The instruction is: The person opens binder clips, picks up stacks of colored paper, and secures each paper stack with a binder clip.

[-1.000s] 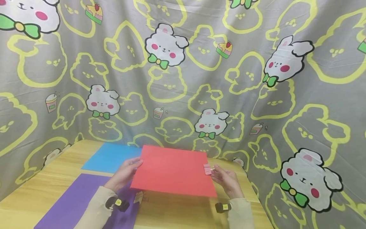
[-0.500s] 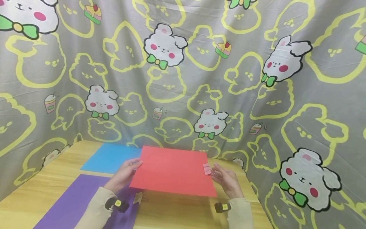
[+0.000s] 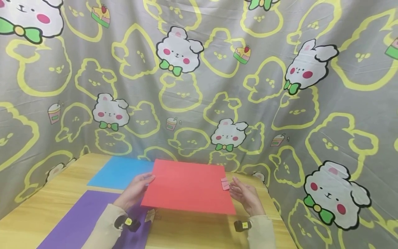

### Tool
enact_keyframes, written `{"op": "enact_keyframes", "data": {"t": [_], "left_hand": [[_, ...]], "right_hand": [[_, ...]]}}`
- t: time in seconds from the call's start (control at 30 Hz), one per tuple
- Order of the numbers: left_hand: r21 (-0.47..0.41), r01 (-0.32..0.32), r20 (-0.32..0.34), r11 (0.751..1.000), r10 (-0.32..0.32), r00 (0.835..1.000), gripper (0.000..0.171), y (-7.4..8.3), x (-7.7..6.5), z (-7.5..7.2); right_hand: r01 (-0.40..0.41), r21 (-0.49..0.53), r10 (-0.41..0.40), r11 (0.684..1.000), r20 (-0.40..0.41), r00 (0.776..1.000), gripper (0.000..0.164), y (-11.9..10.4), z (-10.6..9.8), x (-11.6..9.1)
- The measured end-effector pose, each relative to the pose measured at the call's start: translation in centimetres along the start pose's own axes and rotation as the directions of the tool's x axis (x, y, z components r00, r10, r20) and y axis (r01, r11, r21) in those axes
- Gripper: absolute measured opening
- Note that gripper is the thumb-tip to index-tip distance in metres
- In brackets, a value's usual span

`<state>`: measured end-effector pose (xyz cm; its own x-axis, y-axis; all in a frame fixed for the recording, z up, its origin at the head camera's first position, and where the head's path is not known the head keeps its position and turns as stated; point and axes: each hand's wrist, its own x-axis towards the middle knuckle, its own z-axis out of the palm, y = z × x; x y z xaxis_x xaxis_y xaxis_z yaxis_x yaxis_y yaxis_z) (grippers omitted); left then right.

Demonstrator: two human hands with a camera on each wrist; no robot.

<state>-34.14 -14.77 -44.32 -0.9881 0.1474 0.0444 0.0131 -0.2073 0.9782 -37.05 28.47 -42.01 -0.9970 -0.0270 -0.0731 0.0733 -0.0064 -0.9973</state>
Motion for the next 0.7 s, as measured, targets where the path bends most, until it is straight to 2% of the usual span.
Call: {"op": "enact_keyframes", "data": {"t": [0.37,0.53,0.7], "left_hand": [[-0.01,0.001,-0.003,1.0,-0.001,1.0,0.059,-0.1,0.0,-0.07],[0.003,-0.003,0.001,1.0,0.003,1.0,0.057,-0.13,-0.04,-0.05],[0.007,-0.006,0.016,1.0,0.006,1.0,0.06,-0.2,-0.02,-0.12]], "right_hand": [[-0.011,0.001,0.011,1.0,0.045,0.999,0.07,-0.07,0.02,-0.12],[-0.024,0.023,0.022,0.999,0.047,0.999,0.064,-0.18,0.04,-0.08],[-0.027,0.015,0.026,1.0,0.045,0.999,0.066,-0.15,-0.01,0.02]]}}
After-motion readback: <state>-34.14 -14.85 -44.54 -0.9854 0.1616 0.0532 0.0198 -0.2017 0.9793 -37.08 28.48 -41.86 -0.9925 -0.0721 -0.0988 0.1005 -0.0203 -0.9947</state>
